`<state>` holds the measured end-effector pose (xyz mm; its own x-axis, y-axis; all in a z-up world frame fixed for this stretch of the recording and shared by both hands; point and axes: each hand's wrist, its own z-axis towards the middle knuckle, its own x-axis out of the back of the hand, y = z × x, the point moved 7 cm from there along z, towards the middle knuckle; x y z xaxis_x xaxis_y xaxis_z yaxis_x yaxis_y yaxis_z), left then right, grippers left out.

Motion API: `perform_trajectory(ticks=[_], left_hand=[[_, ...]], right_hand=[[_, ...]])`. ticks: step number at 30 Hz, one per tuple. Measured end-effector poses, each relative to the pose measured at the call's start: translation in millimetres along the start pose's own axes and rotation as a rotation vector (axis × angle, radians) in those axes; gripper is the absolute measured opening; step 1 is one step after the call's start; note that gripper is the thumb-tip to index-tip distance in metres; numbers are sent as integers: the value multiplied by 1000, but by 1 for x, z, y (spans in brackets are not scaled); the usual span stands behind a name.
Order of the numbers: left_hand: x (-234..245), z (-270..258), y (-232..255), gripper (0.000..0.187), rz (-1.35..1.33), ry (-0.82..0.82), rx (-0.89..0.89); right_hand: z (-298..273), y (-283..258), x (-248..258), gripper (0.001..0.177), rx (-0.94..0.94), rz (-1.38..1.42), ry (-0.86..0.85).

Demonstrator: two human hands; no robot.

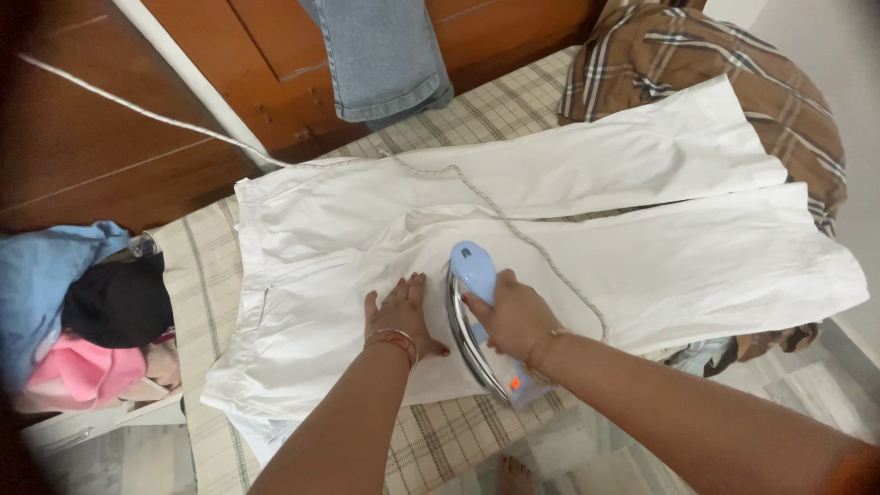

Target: The person irons a pair of white pants on an ironing board, smoothing different sections of the fabric, flipping the garment over, and then folding it before continuing to iron.

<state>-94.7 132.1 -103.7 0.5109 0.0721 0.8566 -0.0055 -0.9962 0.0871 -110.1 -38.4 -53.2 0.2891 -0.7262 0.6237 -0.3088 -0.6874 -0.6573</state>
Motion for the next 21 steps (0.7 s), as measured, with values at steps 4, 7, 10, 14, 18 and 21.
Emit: perform_trajectory(ticks=[4, 7, 10, 14, 18, 21], left_hand=[[-3, -9, -4, 124, -22, 14, 0], [-8, -11, -8, 121, 8, -10, -8], [-3, -13, -17, 123, 27, 31, -69], [11, -16, -45, 147, 187, -63, -70], [16, -18, -80, 168, 360, -125, -105], [13, -17, -86, 171, 329, -149, -116]], right_hand=[[43, -26, 3, 54, 4, 93, 100], [62, -32, 2, 55, -20, 69, 103], [52, -25, -5, 57, -27, 108, 64], [-11, -5, -28, 58, -66, -28, -3], [-36, -7, -38, 56, -87, 6, 14], [-21, -16, -37, 56, -118, 64, 124]])
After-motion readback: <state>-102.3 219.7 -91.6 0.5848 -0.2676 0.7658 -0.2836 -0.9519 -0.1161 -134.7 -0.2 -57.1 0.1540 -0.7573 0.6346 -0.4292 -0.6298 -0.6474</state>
